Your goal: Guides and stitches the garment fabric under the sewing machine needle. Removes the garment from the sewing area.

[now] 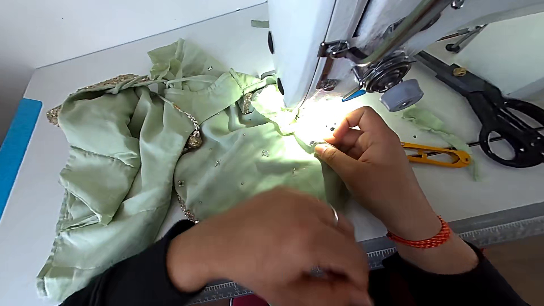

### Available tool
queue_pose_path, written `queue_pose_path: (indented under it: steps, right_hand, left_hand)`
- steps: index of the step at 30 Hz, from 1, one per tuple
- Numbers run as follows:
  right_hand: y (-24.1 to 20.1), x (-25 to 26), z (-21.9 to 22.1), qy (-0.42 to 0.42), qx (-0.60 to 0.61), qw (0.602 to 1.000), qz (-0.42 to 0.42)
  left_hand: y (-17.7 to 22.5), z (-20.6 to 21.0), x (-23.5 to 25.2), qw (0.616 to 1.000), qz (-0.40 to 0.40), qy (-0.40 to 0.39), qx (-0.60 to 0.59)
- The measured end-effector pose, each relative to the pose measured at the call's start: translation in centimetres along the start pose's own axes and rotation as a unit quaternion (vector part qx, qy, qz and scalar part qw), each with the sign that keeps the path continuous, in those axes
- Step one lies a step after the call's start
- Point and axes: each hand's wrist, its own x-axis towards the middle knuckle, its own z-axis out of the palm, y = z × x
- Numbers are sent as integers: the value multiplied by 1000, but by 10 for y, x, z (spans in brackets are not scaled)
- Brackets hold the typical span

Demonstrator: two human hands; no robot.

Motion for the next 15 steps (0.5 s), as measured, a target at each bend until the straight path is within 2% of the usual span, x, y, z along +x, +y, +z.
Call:
queue_pose_path:
  steps: [2,3,4,6,9,11,15]
  right_hand:
    - [0,0,1,8,-6,1000,-6]
    - [0,0,2,9,-7,1000,-9]
    - [0,-1,2,10,-8,1000,-13]
    - [-2,-4,1,5,-6,1000,-23]
    - [-2,-5,2,16,-21,999,-38]
    - [-2,-5,3,19,-33,998,-46]
    - [3,-3,8,33,-29,996,-74]
  left_hand:
    - [1,7,0,996,9,-26,-83]
    - [0,8,0,996,0,-11,-85]
    - [-3,6,0,998,-18,25,-58]
    - [-12,0,1,985,-81,132,81]
    - [-34,-10,2,922,-206,246,216]
    - [-43,-13,4,897,-244,273,249]
    - [-44,-11,7,887,-218,263,310]
